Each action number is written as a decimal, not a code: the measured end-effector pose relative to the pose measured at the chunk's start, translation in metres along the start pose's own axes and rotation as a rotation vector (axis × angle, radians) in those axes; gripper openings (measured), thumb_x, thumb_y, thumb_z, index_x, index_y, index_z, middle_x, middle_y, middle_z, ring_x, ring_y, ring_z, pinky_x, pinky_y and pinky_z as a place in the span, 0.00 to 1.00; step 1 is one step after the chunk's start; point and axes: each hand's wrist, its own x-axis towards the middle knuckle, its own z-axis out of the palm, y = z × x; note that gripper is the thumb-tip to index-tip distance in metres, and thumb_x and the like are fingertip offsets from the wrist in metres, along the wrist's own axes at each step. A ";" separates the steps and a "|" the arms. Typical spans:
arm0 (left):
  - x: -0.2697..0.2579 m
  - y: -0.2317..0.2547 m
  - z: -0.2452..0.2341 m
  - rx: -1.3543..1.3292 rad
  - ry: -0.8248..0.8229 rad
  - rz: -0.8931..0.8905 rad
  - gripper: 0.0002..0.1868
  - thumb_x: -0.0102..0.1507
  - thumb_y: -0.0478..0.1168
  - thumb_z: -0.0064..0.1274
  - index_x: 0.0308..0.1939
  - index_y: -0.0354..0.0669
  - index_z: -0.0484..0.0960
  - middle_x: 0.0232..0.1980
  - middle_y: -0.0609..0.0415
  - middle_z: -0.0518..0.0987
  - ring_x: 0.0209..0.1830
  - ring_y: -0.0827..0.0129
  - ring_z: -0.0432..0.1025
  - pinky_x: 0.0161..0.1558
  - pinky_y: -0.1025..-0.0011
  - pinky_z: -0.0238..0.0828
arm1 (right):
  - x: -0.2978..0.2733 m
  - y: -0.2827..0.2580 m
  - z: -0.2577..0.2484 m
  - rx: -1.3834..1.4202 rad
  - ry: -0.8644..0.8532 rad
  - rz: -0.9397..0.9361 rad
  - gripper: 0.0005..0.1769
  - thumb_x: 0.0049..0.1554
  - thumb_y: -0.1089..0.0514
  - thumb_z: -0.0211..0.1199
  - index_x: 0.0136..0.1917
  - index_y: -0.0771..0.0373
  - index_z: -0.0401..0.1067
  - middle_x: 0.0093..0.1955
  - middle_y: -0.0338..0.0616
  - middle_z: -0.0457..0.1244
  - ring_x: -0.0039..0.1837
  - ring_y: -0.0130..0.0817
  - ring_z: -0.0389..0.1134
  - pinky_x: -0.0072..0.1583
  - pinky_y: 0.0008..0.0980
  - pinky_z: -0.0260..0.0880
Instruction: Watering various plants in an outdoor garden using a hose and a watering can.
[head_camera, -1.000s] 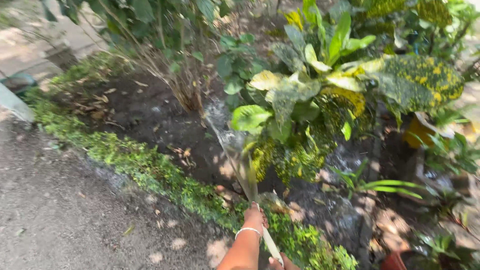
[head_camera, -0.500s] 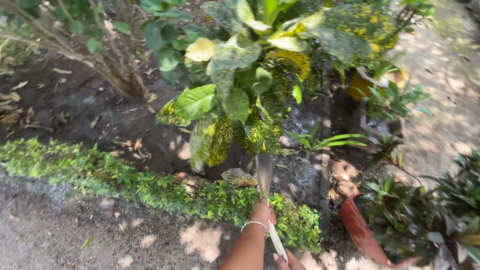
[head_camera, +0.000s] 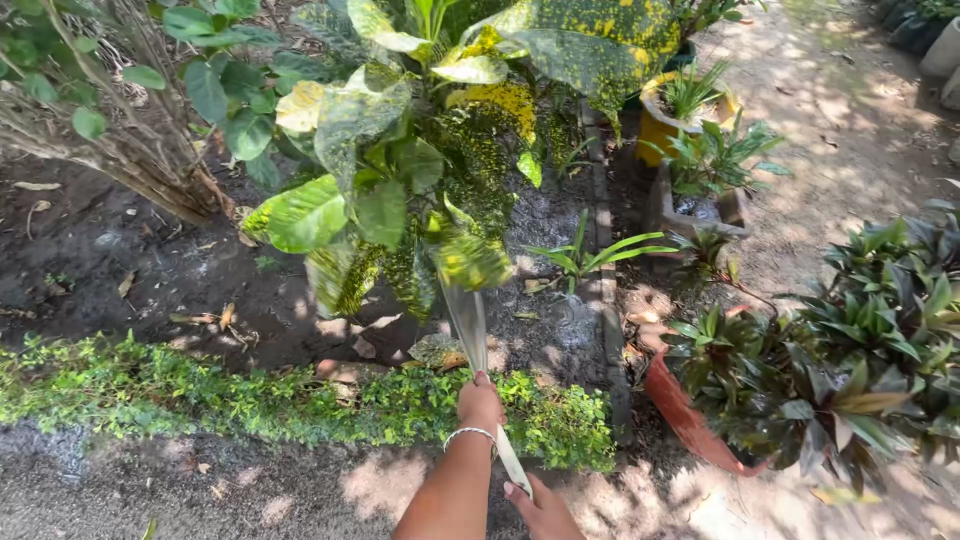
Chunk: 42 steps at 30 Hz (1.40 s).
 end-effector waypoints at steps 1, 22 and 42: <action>0.005 -0.007 0.004 0.001 -0.002 -0.002 0.24 0.73 0.55 0.38 0.33 0.39 0.70 0.19 0.54 0.66 0.12 0.65 0.61 0.16 0.63 0.58 | -0.003 -0.002 -0.003 0.000 0.002 0.003 0.34 0.60 0.33 0.59 0.71 0.53 0.67 0.46 0.38 0.70 0.51 0.27 0.71 0.57 0.31 0.68; -0.020 0.011 0.056 -0.020 -0.195 0.251 0.23 0.72 0.55 0.38 0.32 0.42 0.70 0.17 0.56 0.65 0.09 0.69 0.58 0.14 0.67 0.55 | 0.008 -0.003 -0.027 0.252 0.074 0.098 0.27 0.59 0.39 0.60 0.66 0.55 0.70 0.41 0.29 0.70 0.35 0.21 0.58 0.40 0.26 0.59; -0.044 0.060 0.053 -0.076 0.311 0.625 0.22 0.71 0.52 0.37 0.34 0.42 0.76 0.22 0.58 0.75 0.17 0.72 0.69 0.24 0.65 0.67 | 0.043 -0.039 -0.053 0.157 0.086 0.055 0.35 0.57 0.33 0.61 0.68 0.57 0.74 0.35 0.39 0.59 0.36 0.26 0.58 0.40 0.31 0.58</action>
